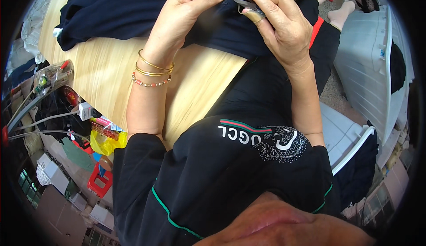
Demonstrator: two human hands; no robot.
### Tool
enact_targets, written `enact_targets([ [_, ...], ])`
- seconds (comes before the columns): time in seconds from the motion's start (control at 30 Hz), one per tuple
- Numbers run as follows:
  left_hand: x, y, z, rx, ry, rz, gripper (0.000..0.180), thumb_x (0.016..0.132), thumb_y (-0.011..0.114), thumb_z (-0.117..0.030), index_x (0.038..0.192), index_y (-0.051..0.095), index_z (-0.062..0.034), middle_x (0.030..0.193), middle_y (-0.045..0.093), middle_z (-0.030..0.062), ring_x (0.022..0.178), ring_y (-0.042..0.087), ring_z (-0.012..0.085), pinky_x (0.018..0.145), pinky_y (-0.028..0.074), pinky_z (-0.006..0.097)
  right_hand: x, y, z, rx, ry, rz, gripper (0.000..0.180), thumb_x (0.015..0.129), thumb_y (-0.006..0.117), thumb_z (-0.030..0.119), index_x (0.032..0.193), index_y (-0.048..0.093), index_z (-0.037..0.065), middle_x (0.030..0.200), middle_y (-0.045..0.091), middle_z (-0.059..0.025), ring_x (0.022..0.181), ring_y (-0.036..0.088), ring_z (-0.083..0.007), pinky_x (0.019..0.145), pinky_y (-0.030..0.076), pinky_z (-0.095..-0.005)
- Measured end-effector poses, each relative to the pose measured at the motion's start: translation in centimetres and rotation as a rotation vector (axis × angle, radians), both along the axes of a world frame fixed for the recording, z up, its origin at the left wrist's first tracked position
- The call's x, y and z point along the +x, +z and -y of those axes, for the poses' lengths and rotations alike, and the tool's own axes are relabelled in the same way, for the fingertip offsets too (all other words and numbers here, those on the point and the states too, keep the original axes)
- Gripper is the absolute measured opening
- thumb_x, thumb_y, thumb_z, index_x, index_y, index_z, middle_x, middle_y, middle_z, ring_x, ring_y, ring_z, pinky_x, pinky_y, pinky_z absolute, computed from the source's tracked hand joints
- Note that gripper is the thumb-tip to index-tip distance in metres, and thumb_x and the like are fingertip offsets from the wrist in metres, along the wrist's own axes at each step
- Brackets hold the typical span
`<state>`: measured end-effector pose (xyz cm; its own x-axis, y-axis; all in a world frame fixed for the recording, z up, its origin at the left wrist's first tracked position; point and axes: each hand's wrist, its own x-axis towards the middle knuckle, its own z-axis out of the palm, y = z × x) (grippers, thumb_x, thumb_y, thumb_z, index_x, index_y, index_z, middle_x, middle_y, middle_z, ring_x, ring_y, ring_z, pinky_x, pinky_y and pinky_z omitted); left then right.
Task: The person is using small scissors to trim loose threads from a dark blue garment in a factory setting.
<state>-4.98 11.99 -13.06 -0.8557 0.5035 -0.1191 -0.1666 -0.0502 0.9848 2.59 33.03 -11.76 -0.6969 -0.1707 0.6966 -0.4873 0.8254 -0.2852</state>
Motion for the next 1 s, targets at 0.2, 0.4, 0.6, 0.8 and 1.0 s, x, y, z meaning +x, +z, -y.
enact_targets([
  [0.2, 0.0, 0.1, 0.2, -0.01, -0.037, -0.009, 0.021, 0.091, 0.067, -0.015, 0.108, 0.071, -0.0036, 0.101, 0.071, 0.0024, 0.096, 0.064, 0.0082, 0.093, 0.042, 0.022, 0.2, 3.6, 1.6, -0.057, 0.005, 0.178, 0.042, 0.073, 0.078, 0.01, 0.113, 0.069, 0.004, 0.076, 0.056, -0.0086, 0.063, 0.058, -0.0229, 0.056, 0.047, -0.0315],
  [0.4, 0.0, 0.6, 0.1, -0.011, -0.045, -0.001, 0.022, 0.091, 0.066, -0.015, 0.109, 0.071, -0.0031, 0.1, 0.072, 0.0024, 0.095, 0.064, 0.0087, 0.093, 0.042, 0.022, -0.6, 1.0, 0.4, -0.021, 0.092, 0.045, 0.044, 0.074, 0.08, 0.011, 0.117, 0.07, 0.013, 0.079, 0.06, -0.0026, 0.062, 0.056, -0.0116, 0.055, 0.045, -0.0257],
  [0.6, 0.1, 0.4, 0.1, -0.018, -0.011, -0.003, 0.023, 0.09, 0.067, -0.016, 0.109, 0.072, -0.0036, 0.1, 0.072, 0.0028, 0.096, 0.063, 0.0086, 0.092, 0.04, 0.022, -0.6, -0.2, 0.2, 0.041, -0.014, -0.084, 0.045, 0.071, 0.078, 0.015, 0.115, 0.071, 0.02, 0.078, 0.056, 0.0014, 0.066, 0.061, -0.0133, 0.056, 0.049, -0.0263],
  [0.8, 0.2, 0.9, 0.0, 0.01, -0.054, 0.055, 0.025, 0.09, 0.066, -0.016, 0.11, 0.071, -0.0023, 0.102, 0.072, 0.0031, 0.097, 0.063, 0.0087, 0.094, 0.041, 0.022, -0.1, -0.4, 0.1, -0.008, 0.038, 0.019, 0.041, 0.075, 0.079, 0.009, 0.116, 0.071, 0.011, 0.077, 0.059, -0.0033, 0.061, 0.055, -0.0116, 0.055, 0.045, -0.0253],
  [1.0, -0.1, 0.9, 0.3, -0.002, -0.086, 0.03, 0.026, 0.092, 0.065, -0.016, 0.113, 0.069, -0.0021, 0.103, 0.071, 0.0036, 0.097, 0.064, 0.0096, 0.094, 0.043, 0.023, -0.3, -0.4, 0.1, -0.07, 0.077, 0.088, 0.04, 0.078, 0.076, 0.005, 0.117, 0.07, 0.01, 0.077, 0.057, -0.0049, 0.063, 0.055, -0.0116, 0.055, 0.043, -0.0246],
])
